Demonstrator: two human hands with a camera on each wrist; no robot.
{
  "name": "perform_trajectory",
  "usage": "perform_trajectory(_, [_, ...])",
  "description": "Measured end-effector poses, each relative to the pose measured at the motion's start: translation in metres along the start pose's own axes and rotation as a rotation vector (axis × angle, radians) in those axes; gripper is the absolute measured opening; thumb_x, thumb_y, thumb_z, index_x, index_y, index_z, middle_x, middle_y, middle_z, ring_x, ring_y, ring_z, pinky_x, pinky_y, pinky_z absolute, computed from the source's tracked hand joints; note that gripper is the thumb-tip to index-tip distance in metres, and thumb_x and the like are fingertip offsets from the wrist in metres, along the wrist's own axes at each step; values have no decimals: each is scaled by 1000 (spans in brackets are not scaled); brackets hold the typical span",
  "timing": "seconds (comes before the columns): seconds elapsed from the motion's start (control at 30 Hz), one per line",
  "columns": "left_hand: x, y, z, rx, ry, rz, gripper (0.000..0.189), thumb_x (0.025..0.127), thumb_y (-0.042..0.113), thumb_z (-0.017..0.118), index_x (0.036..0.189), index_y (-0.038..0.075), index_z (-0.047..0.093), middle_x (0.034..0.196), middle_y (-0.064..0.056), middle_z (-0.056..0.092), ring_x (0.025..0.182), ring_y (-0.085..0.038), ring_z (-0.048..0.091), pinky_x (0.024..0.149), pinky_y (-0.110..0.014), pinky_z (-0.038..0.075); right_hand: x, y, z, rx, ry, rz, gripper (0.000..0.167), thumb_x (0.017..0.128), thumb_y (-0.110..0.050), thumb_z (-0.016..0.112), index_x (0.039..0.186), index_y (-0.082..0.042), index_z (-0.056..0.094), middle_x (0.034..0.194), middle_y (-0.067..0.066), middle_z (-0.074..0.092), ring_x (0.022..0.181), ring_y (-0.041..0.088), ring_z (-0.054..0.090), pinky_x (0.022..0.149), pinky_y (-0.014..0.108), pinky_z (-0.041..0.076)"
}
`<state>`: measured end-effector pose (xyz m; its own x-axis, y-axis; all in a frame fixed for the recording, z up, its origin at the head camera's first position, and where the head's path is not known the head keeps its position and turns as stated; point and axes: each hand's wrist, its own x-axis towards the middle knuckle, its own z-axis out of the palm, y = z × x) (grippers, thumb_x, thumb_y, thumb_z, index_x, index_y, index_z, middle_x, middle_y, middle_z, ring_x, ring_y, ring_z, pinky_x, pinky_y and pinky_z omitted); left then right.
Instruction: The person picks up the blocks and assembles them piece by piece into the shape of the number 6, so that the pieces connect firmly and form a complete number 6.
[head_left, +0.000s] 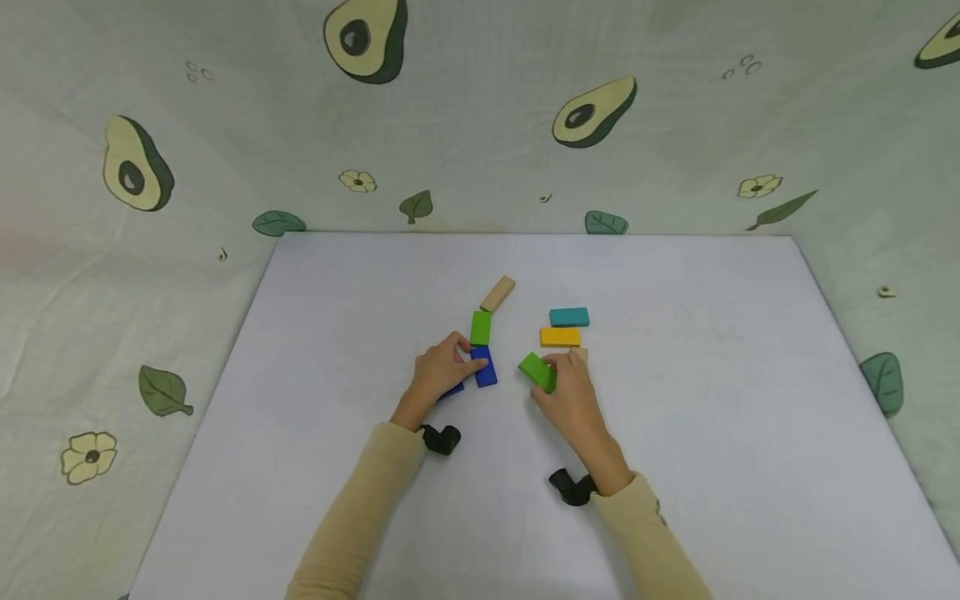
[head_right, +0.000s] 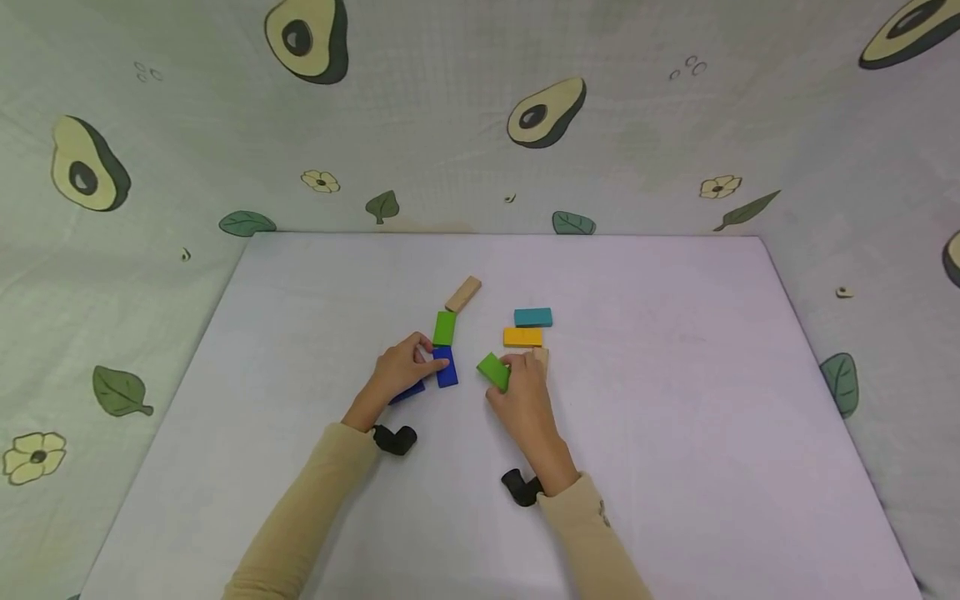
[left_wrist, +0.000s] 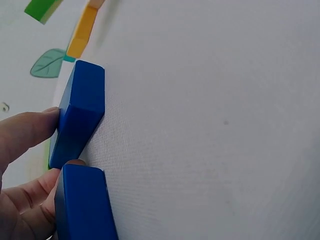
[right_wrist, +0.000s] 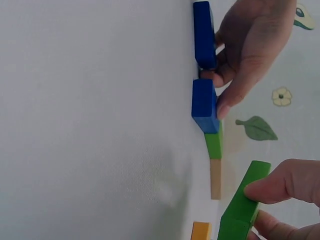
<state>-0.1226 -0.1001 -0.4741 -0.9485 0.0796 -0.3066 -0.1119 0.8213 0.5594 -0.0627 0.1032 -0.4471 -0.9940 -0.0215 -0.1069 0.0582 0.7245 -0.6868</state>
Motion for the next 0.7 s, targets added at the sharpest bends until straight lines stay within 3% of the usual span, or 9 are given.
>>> perform_trajectory(0.27, [0,0,-2,-15,-10,5,40,82,45,67,104,14,55,80,-3,61,73,-19,53,78,-39,34,-12,-7,2,33,-19,4,42,78,-6,68,116,4,53,105,16,49,91,24,47,75,36,45])
perform_trajectory(0.7, [1,1,-4,-9,-29,0,41,82,47,66,104,15,55,81,-3,61,74,-19,54,79,-39,34,-22,-14,22,21,-95,-43,38,77,-6,73,111,1,59,97,12,53,86,20,50,73,33,46])
